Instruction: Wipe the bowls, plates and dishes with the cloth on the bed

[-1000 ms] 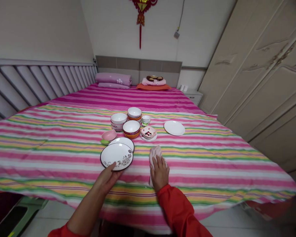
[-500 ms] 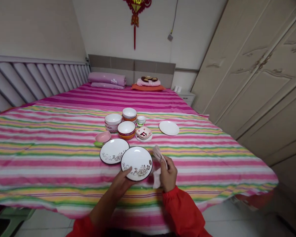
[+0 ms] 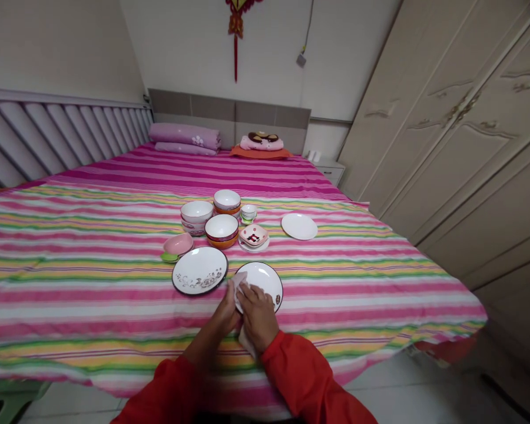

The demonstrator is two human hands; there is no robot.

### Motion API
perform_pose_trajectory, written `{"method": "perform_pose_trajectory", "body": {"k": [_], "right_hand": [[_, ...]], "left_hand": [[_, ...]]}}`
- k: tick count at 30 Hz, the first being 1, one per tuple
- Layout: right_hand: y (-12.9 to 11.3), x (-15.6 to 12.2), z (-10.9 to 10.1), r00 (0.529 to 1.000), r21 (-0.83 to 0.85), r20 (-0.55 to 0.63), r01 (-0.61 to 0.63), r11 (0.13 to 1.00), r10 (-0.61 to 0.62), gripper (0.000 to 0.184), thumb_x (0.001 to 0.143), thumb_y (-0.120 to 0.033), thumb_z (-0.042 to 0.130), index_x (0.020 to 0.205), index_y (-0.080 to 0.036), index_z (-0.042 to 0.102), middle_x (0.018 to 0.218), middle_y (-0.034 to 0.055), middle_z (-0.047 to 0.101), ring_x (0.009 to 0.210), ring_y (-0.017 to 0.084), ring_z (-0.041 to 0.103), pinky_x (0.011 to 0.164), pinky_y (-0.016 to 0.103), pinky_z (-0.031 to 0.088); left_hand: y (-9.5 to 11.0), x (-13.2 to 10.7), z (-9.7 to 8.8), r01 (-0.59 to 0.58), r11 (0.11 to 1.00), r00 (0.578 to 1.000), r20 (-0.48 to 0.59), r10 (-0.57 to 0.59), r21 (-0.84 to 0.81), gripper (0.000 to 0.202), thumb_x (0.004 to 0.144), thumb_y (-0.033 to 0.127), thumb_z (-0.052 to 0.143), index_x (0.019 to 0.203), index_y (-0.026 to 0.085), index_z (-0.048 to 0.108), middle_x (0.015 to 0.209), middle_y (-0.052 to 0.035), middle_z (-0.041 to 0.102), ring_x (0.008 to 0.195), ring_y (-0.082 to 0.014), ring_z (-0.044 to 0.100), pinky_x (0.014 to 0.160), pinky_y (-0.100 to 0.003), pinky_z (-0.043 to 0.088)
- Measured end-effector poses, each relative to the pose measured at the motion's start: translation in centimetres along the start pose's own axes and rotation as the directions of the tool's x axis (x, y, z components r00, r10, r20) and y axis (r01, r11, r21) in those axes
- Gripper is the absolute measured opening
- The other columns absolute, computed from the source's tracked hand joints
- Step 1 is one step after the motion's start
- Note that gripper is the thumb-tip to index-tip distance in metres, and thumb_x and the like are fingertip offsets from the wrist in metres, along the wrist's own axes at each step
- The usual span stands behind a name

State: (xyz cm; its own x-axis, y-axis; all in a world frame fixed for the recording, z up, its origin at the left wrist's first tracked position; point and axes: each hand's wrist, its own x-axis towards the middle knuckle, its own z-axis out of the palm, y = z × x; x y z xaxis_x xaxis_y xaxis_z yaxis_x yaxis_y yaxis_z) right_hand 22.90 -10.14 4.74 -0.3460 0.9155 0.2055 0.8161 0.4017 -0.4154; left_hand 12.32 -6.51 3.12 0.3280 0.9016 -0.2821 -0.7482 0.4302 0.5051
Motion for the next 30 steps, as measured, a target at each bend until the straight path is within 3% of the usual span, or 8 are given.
{"method": "perform_pose_trajectory", "body": {"k": [3, 5, 9, 14, 18, 21, 25, 30], "right_hand": [[0.4, 1.7, -0.4, 0.998, -0.049, 0.021, -0.052, 0.997, 0.053, 0.057, 0.083, -0.017, 0.044, 0.139, -0.029, 0.041, 0.150, -0.0026, 0.034, 0.138, 0.023, 0.022, 0.109, 0.048, 0.015], [0.9, 2.7, -0.6, 0.994, -0.085, 0.011, -0.110, 0.990, 0.112, 0.059, 0.083, -0.019, 0.045, 0.141, -0.025, 0.039, 0.151, -0.0015, 0.031, 0.139, 0.023, 0.019, 0.110, 0.047, 0.012], [2.3, 3.0, -1.2, 0.977, -0.170, -0.030, -0.214, 0.962, 0.212, 0.058, 0.081, -0.021, 0.047, 0.140, -0.019, 0.042, 0.151, 0.0019, 0.032, 0.134, 0.026, 0.027, 0.104, 0.042, 0.025], [3.1, 0.0, -2.3, 0.959, -0.257, -0.083, -0.282, 0.924, 0.270, 0.049, 0.081, -0.016, 0.048, 0.129, -0.017, 0.053, 0.140, 0.0097, 0.047, 0.112, 0.027, 0.045, 0.084, 0.039, 0.038], [1.8, -3.2, -1.9, 0.970, -0.271, -0.082, -0.245, 0.931, 0.231, 0.042, 0.076, -0.015, 0.053, 0.117, -0.013, 0.062, 0.128, 0.0132, 0.056, 0.101, 0.029, 0.049, 0.077, 0.040, 0.039], [0.3, -4.1, -1.2, 0.987, -0.220, -0.057, -0.159, 0.963, 0.150, 0.045, 0.076, -0.014, 0.053, 0.121, -0.014, 0.060, 0.131, 0.0101, 0.056, 0.104, 0.029, 0.046, 0.080, 0.041, 0.038], [-0.8, -2.5, -0.6, 0.997, -0.129, -0.016, -0.079, 0.989, 0.077, 0.048, 0.081, -0.013, 0.046, 0.127, -0.021, 0.055, 0.138, 0.0037, 0.050, 0.108, 0.026, 0.045, 0.086, 0.041, 0.037], [0.2, 1.6, -0.8, 0.995, -0.110, 0.017, -0.098, 0.989, 0.100, 0.055, 0.082, -0.017, 0.045, 0.136, -0.026, 0.046, 0.147, -0.0002, 0.040, 0.122, 0.026, 0.037, 0.090, 0.042, 0.035]], "left_hand": [[-0.3, 0.3, -0.1, -0.009, 1.000, 1.000, 0.009, 0.009, -0.005, 0.055, 0.092, 0.043, 0.042, 0.140, 0.018, 0.039, 0.125, -0.0127, 0.063, 0.119, -0.0212, 0.056, 0.108, -0.038, 0.035], [-0.4, 0.4, -0.2, -0.012, 1.000, 1.000, -0.009, 0.013, 0.029, 0.053, 0.092, 0.038, 0.044, 0.141, 0.019, 0.036, 0.126, -0.0124, 0.062, 0.119, -0.0208, 0.056, 0.107, -0.039, 0.036], [-0.3, 0.2, 0.0, 0.010, 0.996, 0.998, -0.064, -0.004, 0.086, 0.050, 0.092, 0.033, 0.045, 0.139, 0.016, 0.039, 0.125, -0.0146, 0.062, 0.117, -0.0226, 0.057, 0.103, -0.041, 0.041], [-0.2, -0.1, 0.6, 0.012, 0.992, 0.994, -0.107, 0.002, 0.123, 0.050, 0.093, 0.038, 0.042, 0.137, 0.014, 0.042, 0.123, -0.0159, 0.063, 0.117, -0.0243, 0.057, 0.101, -0.042, 0.043], [-0.2, -0.2, 0.8, 0.027, 0.993, 0.992, -0.126, -0.012, 0.115, 0.050, 0.093, 0.041, 0.039, 0.134, 0.014, 0.046, 0.121, -0.0152, 0.065, 0.118, -0.0243, 0.056, 0.102, -0.042, 0.042], [-0.2, -0.2, 0.8, 0.032, 0.994, 0.993, -0.119, -0.019, 0.107, 0.054, 0.094, 0.045, 0.033, 0.130, 0.009, 0.050, 0.117, -0.0171, 0.066, 0.116, -0.0249, 0.058, 0.102, -0.041, 0.043], [-0.4, 0.0, 0.6, 0.016, 0.993, 0.994, -0.108, -0.003, 0.119, 0.059, 0.093, 0.048, 0.031, 0.125, 0.004, 0.053, 0.110, -0.0191, 0.069, 0.110, -0.0245, 0.062, 0.102, -0.038, 0.043], [-0.5, 0.5, 0.0, -0.056, 0.996, 0.997, -0.042, 0.059, 0.069, 0.049, 0.092, 0.041, 0.042, 0.133, 0.013, 0.047, 0.118, -0.0139, 0.067, 0.112, -0.0214, 0.060, 0.103, -0.037, 0.042]]}}
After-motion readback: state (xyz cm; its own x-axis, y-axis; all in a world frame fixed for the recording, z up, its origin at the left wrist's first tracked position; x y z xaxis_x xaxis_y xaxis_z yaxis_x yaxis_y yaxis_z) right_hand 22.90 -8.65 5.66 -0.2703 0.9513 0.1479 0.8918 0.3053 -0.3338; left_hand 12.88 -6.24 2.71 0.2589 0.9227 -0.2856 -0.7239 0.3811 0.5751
